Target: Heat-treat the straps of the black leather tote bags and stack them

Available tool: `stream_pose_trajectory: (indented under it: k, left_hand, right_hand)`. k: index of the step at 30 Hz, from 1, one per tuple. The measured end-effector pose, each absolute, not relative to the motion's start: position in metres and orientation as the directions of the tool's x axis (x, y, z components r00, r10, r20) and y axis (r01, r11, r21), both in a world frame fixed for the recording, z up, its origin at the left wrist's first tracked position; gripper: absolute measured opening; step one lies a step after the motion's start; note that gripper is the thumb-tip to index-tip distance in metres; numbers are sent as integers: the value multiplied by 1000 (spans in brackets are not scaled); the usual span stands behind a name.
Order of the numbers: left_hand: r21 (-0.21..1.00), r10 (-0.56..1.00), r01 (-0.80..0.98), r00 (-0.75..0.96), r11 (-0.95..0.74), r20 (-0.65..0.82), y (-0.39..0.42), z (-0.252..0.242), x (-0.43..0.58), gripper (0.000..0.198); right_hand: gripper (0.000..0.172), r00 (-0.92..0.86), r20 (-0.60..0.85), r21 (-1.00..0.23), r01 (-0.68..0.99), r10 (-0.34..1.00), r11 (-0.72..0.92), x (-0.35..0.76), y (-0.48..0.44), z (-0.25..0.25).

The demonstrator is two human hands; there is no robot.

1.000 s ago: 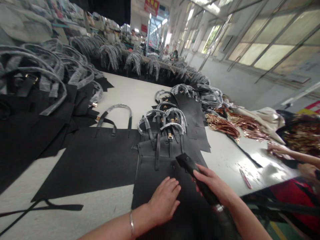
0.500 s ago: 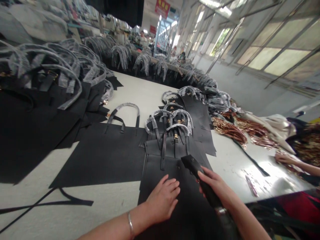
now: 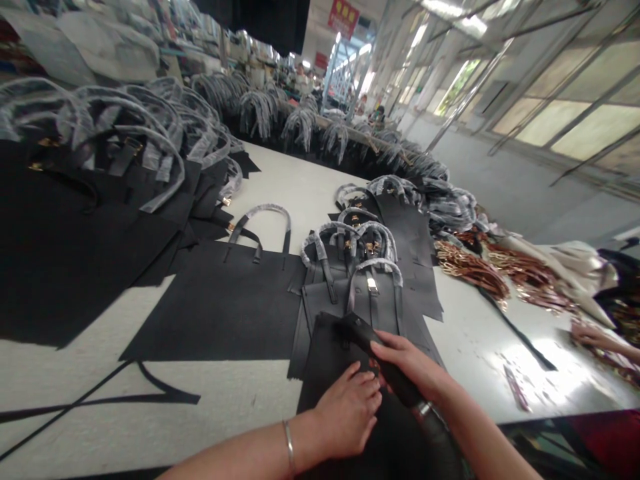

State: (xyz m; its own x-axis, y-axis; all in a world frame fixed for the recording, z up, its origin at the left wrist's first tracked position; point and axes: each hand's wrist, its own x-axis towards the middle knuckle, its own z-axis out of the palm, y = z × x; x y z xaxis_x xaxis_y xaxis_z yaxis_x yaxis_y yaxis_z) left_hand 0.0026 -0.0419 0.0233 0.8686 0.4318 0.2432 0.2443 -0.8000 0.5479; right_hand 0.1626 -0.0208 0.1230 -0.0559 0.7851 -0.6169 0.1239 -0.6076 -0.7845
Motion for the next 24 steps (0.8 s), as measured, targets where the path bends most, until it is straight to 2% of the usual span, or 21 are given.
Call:
stream_pose_trajectory:
  k: [8,15,20,24]
  left_hand:
    - [507,426,249,864,-825,268,-38,25,1,37]
    - [511,452,266,846,-818,283,-40,21,4,45]
    - [510,466,279,837,-814,286,-43,16,6,43]
    - [511,462,267,834,-817,303,-42,21,5,42]
  right_hand:
    - [47,-178,-651,-758,184,738,-625,145,-12,130]
    - [48,-153,-616,-783,224,773,-580,119,14,120]
    - [45,-171,-613,-788,205,771,-581,124,2,124]
    - [49,-88,-568,-814,211,818,-542,109,10,117]
